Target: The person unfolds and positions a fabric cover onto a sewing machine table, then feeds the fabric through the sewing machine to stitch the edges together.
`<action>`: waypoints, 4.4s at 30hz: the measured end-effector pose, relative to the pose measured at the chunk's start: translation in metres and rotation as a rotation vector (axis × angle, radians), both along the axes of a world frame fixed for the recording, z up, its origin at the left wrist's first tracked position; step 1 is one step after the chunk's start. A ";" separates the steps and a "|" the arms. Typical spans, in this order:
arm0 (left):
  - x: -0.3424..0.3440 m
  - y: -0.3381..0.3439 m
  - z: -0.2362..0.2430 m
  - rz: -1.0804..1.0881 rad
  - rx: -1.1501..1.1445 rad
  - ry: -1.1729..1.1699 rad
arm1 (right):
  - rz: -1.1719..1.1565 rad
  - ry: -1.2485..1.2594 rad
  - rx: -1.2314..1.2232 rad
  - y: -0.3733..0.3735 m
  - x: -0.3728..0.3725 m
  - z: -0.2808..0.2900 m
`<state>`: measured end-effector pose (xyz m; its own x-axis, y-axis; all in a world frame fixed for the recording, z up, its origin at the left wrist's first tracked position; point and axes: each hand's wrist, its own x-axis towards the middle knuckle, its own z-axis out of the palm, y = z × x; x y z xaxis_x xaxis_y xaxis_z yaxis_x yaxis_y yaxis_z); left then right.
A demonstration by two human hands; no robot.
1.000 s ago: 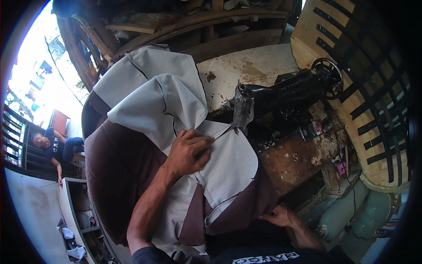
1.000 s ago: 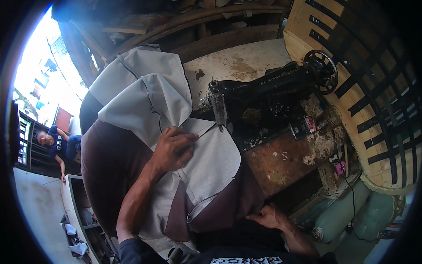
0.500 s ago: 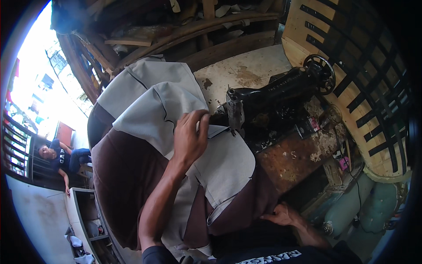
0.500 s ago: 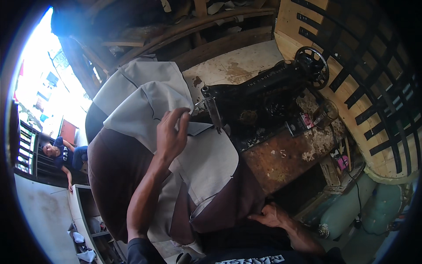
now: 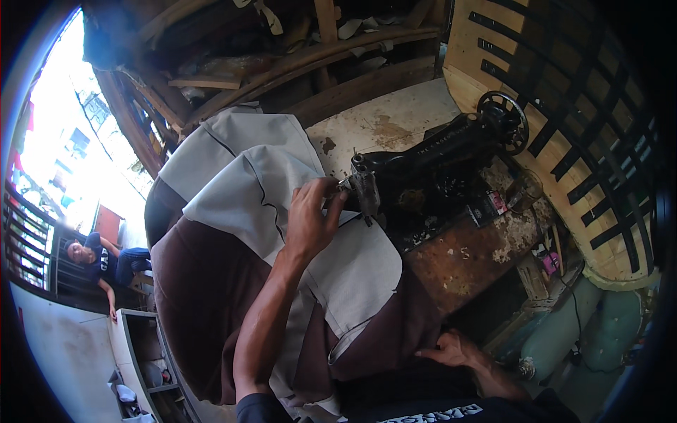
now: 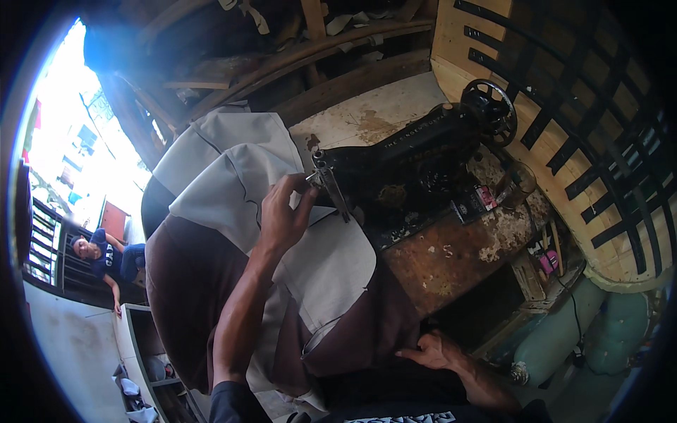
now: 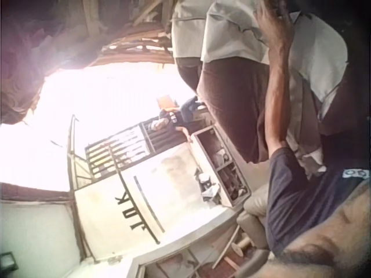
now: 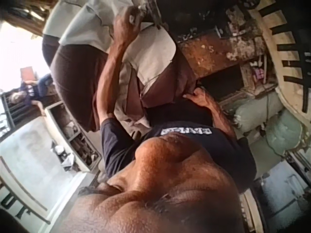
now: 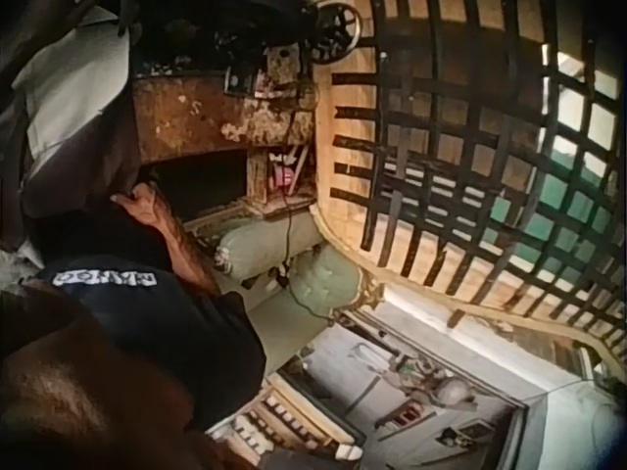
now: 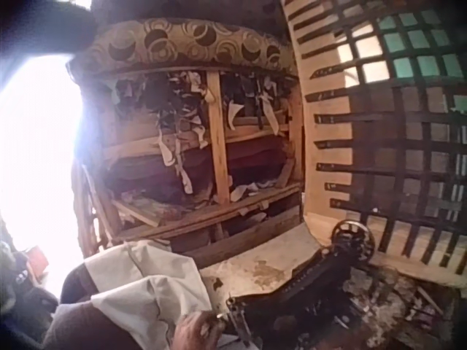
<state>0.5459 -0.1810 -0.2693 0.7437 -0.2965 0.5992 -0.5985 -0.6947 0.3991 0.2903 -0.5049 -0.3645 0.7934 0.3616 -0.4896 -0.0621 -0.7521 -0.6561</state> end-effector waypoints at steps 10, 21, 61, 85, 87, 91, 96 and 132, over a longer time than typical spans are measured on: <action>-0.107 0.041 0.019 0.315 0.083 0.134 | -0.134 0.149 0.199 0.001 -0.004 -0.012; -0.254 0.072 0.023 0.911 0.047 0.205 | 0.042 -0.406 0.081 0.002 -0.013 -0.012; -0.078 -0.032 -0.028 -0.355 0.459 0.422 | -0.163 0.824 0.326 -0.002 -0.004 0.033; -0.022 0.002 -0.048 -0.478 0.467 0.363 | 0.036 0.638 0.414 -0.008 -0.018 -0.008; -0.017 0.002 -0.043 -0.482 0.477 0.324 | 0.007 0.569 0.464 -0.006 -0.024 -0.013; -0.013 0.014 -0.047 -0.487 0.517 0.326 | -0.103 0.419 0.570 0.004 -0.025 -0.019; 0.000 0.000 -0.053 -0.505 0.496 0.360 | -0.251 0.715 0.312 0.023 0.037 0.060; -0.253 -0.064 0.062 0.229 -1.051 0.605 | 0.138 -0.602 0.991 0.062 0.059 0.158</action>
<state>0.2926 -0.2450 -0.2076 0.9554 0.2952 0.0091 -0.0301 0.0665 0.9973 0.3496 -0.4428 -0.2063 0.7251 0.4760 0.4976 0.5017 0.1296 -0.8552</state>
